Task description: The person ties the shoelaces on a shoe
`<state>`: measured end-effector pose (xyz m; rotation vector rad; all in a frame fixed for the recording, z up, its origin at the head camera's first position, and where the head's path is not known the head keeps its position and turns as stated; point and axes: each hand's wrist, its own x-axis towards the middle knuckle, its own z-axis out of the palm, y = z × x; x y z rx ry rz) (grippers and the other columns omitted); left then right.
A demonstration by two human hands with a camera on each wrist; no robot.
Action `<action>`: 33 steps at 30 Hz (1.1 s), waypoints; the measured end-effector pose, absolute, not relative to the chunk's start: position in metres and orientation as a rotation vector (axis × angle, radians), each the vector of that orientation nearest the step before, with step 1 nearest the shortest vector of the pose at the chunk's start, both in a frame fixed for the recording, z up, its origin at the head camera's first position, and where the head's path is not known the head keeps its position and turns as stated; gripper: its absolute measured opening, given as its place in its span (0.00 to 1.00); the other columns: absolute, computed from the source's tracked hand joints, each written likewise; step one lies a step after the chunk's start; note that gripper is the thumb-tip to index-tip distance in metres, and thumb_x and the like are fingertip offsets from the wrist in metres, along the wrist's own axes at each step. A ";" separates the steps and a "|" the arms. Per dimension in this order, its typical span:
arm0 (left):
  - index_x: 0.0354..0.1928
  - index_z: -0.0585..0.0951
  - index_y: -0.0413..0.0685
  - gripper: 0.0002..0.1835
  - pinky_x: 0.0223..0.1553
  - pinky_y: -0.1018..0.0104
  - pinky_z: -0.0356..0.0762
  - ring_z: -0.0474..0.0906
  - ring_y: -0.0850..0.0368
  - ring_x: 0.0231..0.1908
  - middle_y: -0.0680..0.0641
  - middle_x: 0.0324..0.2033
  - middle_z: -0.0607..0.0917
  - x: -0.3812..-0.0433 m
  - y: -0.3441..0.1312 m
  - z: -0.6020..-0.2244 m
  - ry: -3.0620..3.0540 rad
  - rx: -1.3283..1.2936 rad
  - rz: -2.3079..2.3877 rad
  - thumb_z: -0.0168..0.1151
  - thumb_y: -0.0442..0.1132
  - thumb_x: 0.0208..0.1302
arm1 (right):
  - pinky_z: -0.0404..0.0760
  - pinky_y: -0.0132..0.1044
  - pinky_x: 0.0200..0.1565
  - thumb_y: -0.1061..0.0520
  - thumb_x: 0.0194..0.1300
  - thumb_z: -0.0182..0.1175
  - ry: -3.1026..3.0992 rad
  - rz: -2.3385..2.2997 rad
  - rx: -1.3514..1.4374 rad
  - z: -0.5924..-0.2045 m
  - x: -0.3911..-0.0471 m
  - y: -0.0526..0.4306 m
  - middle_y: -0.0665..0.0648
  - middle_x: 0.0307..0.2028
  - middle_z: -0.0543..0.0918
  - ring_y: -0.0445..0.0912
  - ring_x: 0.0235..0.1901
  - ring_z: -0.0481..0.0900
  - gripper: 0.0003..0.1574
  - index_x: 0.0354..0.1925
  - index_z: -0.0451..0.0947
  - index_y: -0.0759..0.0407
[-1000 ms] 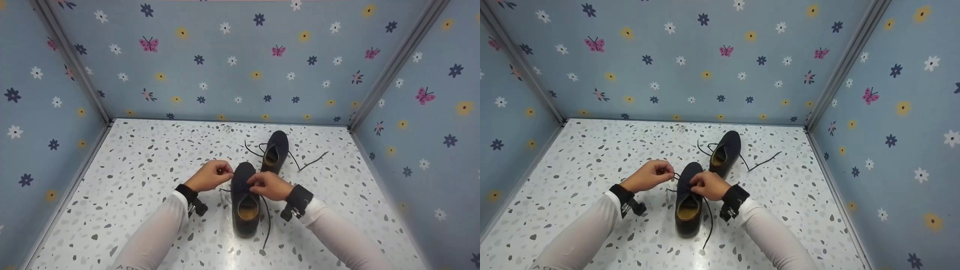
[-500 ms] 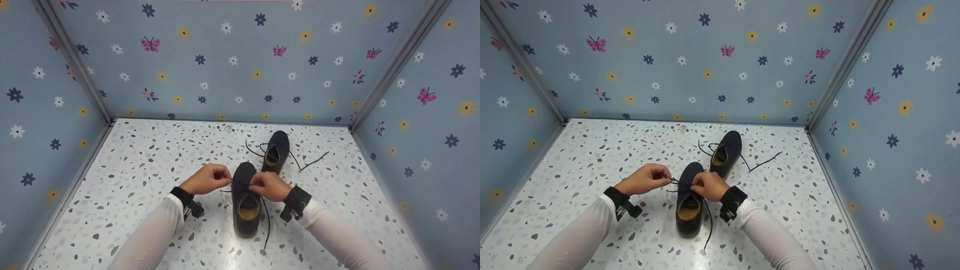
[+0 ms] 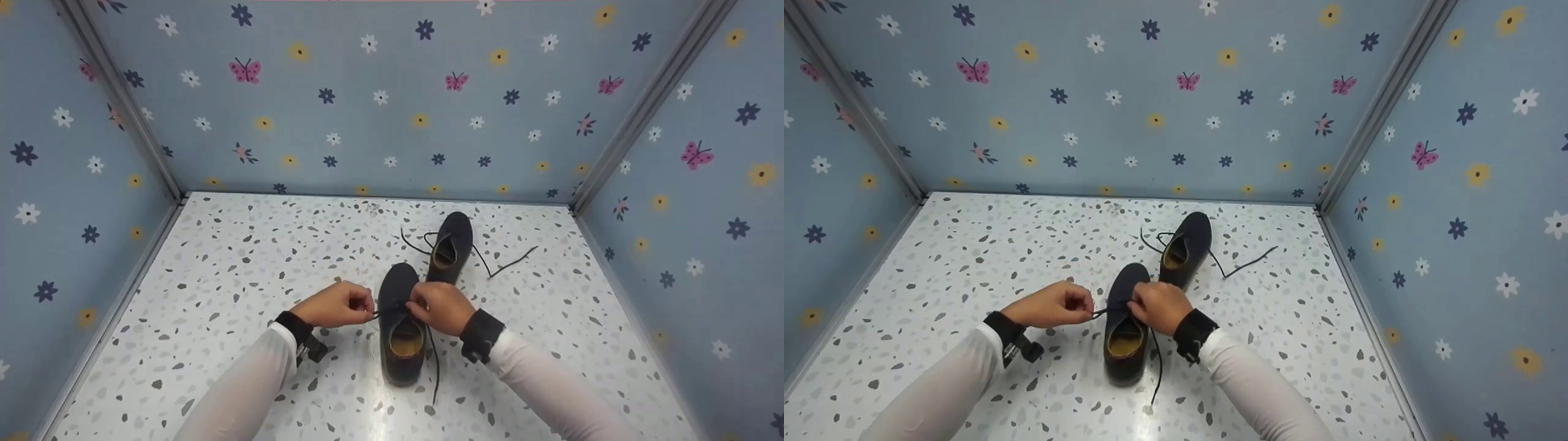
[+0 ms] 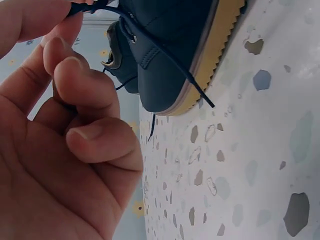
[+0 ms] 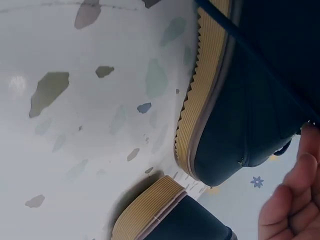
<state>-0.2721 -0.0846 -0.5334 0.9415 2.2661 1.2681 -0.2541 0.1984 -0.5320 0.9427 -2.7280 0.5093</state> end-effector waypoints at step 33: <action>0.34 0.86 0.51 0.03 0.41 0.63 0.79 0.78 0.59 0.35 0.52 0.33 0.85 -0.271 -0.020 -0.533 2.799 0.979 0.941 0.70 0.41 0.62 | 0.80 0.34 0.31 0.53 0.66 0.71 -2.697 0.635 0.939 -0.536 -0.256 0.198 0.50 0.24 0.84 0.42 0.25 0.80 0.11 0.29 0.80 0.54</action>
